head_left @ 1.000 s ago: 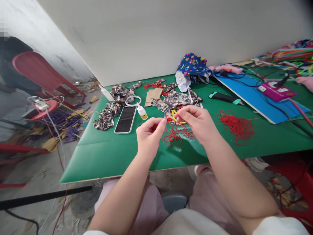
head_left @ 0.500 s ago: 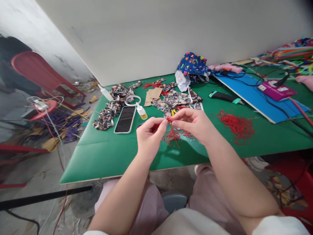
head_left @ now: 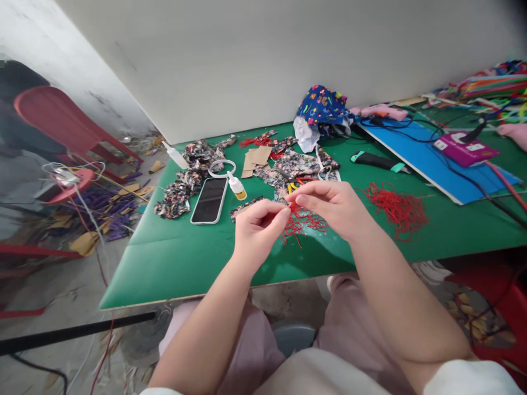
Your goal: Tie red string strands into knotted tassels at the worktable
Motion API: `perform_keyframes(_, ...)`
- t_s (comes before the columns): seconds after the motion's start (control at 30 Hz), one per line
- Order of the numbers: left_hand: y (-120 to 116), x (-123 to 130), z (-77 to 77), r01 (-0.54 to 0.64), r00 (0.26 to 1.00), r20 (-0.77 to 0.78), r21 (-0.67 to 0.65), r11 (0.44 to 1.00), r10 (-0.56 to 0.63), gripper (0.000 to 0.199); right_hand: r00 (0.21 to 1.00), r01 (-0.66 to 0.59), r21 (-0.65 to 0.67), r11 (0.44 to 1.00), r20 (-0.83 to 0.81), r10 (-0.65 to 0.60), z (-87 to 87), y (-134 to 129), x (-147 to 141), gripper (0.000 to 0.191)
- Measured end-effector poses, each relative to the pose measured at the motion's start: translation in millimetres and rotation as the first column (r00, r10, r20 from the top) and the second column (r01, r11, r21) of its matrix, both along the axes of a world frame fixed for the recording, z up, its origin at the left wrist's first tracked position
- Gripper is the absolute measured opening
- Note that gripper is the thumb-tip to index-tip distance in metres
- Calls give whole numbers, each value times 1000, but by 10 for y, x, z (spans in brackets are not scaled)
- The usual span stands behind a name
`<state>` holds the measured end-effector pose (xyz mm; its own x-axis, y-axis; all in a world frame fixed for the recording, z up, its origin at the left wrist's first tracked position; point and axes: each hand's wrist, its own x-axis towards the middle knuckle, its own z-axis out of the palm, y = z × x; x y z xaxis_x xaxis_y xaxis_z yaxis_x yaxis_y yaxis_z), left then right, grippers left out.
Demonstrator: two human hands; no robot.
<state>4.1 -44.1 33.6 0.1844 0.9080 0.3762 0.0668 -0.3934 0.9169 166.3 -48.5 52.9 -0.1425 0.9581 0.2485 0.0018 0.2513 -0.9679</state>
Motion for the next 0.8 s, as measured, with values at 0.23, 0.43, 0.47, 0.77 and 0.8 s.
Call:
perform_keyframes(0.23,1,6,-4,8,1000,20,-32,999,-8,16,998,-19,-5,1000,67,19,20,-10,55,15)
perform_keyframes(0.43,1,-1,1,10,1000,2,-39,999,-10,17,998,-17,8,1000,68,16,3,-8,52,12)
perform_keyframes(0.47,0,-2,1,10,1000,-6,-34,999,-10,17,997,-13,8,1000,70,13,0,-6,50,11)
perform_keyframes(0.77,7,-6,-18,80,995,68,-136,987,-71,21,997,-34,14,999,77,33,0,-4,31,16)
perform_keyframes(0.8,8,-6,-19,100,992,88,-150,984,-87,20,997,-39,16,999,68,38,1,-5,27,15)
